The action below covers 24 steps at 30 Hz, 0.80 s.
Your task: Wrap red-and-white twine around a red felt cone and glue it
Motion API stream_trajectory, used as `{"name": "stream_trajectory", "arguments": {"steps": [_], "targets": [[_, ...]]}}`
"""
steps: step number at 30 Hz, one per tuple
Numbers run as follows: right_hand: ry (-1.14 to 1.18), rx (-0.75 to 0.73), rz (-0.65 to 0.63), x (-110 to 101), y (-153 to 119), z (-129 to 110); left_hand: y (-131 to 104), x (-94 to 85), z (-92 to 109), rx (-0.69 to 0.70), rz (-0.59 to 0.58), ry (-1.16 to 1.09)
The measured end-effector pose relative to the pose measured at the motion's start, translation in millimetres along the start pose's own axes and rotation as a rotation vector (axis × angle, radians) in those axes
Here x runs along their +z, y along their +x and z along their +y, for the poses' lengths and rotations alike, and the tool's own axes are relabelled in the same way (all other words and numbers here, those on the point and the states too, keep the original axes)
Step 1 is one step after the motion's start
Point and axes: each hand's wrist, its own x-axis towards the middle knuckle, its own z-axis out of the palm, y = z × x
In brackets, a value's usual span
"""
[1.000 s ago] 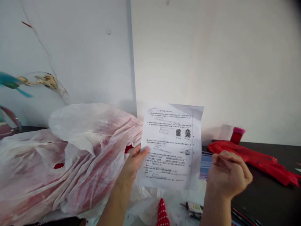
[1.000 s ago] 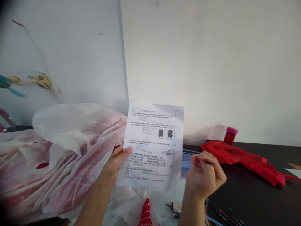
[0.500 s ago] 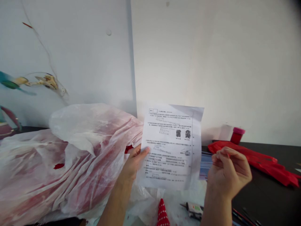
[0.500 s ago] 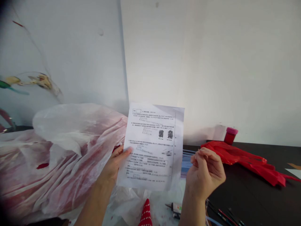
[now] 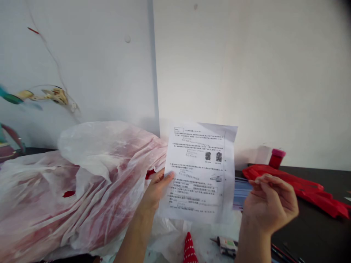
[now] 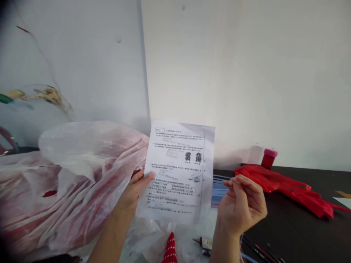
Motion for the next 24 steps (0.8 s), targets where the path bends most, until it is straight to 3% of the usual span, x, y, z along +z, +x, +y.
{"name": "stream_trajectory", "arguments": {"steps": [17,24], "targets": [[0.03,-0.021,-0.029,-4.2,2.8,-0.1,0.8,-1.2,0.4,0.005,0.002,-0.015],[0.012,0.041,-0.055,-2.9,2.0,-2.0,1.2,-3.2,-0.9,-0.009,0.015,0.009]]}}
